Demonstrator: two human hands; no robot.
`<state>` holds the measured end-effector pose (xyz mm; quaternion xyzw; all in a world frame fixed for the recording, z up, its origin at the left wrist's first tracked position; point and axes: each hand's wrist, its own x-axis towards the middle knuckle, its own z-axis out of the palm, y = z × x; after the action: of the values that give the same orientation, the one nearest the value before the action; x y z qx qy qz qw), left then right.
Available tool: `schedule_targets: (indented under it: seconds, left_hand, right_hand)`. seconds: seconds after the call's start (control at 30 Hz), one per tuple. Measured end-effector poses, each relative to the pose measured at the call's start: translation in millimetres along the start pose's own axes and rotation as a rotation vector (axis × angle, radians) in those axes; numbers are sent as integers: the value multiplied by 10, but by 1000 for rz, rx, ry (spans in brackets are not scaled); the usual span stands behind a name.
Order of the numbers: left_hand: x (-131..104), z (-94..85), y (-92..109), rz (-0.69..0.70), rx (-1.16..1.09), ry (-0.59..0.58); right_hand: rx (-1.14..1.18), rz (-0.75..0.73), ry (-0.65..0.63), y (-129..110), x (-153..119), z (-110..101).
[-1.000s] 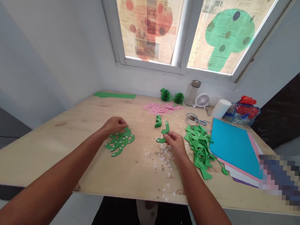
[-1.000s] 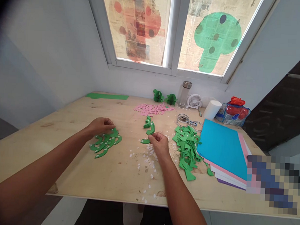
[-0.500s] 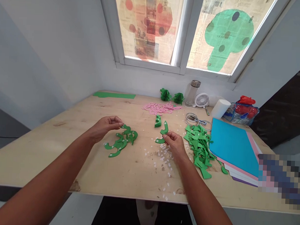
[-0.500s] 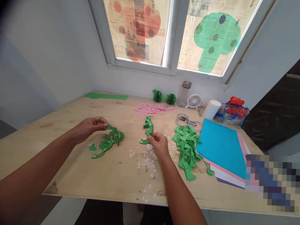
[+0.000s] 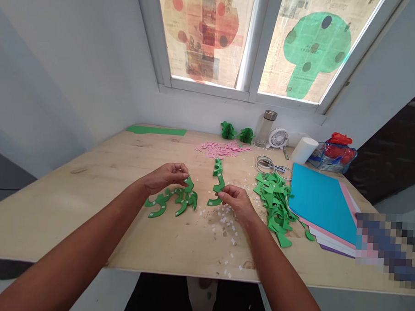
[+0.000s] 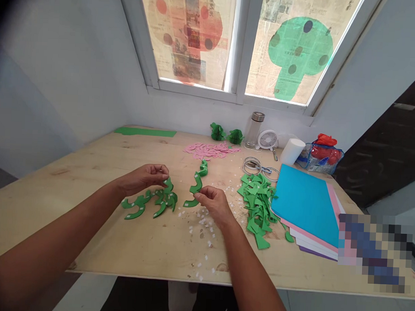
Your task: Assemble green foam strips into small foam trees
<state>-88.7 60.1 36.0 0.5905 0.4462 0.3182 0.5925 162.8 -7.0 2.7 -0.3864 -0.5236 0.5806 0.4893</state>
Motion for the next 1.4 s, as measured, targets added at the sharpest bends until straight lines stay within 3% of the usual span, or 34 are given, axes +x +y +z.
schedule_targets:
  seconds: [0.23,0.4,0.9,1.13,1.4]
  left_hand:
    - [110,244,151,37,114,-85]
    - [214,355,155,65,102,-147]
    - [284,533,124,99,90,-158]
    - [234,659,109,108,28,-150]
    - [228,682,76,106,-1,-212]
  right_hand:
    - [54,58,-55,26,-12,24]
    - [78,62,-58,19,-13,36]
    - [110,43,17,18,-1,56]
    - [242,96,23,82,25,48]
    - [296,117,44,61,21,72]
